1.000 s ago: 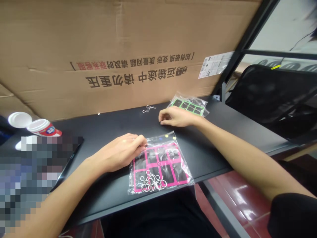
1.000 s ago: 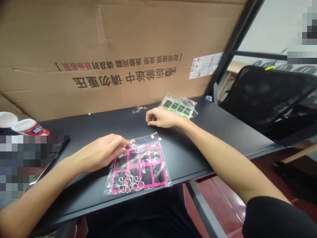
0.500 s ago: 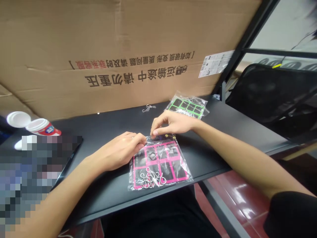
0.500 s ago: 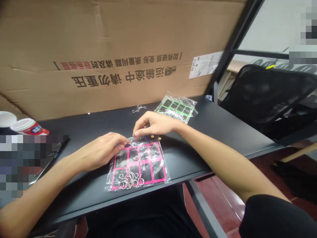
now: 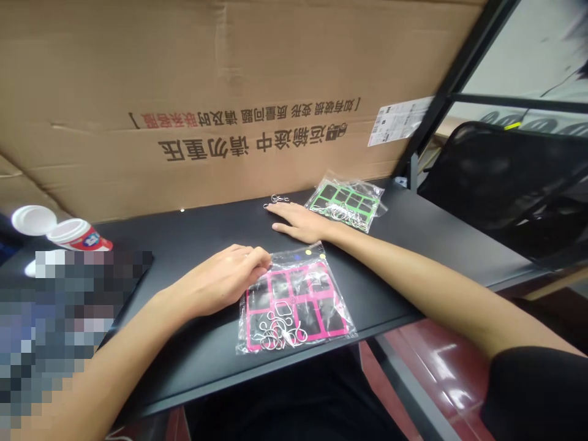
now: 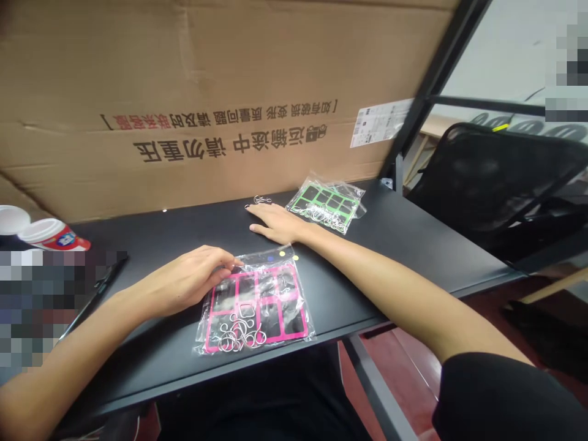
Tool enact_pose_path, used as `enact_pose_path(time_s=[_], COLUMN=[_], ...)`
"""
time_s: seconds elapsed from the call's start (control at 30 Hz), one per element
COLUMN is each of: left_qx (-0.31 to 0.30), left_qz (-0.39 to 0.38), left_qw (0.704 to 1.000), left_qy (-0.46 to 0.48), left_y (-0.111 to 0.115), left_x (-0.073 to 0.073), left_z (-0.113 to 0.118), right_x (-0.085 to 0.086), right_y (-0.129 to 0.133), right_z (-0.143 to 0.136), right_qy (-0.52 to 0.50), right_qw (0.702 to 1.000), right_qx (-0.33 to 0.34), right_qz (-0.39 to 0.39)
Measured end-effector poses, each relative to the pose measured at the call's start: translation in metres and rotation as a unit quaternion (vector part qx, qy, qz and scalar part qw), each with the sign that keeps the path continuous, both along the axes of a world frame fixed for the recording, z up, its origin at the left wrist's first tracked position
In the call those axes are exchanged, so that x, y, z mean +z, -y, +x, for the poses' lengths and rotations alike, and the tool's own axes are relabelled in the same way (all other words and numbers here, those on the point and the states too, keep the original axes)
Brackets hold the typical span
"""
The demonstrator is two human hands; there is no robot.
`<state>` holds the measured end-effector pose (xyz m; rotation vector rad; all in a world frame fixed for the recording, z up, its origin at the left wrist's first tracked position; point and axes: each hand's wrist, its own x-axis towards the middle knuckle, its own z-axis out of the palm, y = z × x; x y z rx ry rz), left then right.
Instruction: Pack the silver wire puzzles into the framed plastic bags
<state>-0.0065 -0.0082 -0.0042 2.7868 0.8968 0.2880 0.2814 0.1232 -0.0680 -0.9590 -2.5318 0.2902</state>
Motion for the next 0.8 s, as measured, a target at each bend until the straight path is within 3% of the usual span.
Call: enact_pose_path(time_s=[0.3,0.8], left_qx=[0.010,0.009], left_qz=[-0.012,-0.016], left_qw=[1.000,1.000], left_qy=[-0.001,-0.012], left_y=[-0.001,0.001], left_x=[-0.002,0.001], left_z=[0.000,0.000], right_x=[0.001,0.016], right_y=[0.007,0.004], right_z=[0.002,0.024], right_qy=[-0.041,0.047], right_qw=[0.995,0.996], right_qx=[-0.051,-0.031], right_qz=[0.075,0.064])
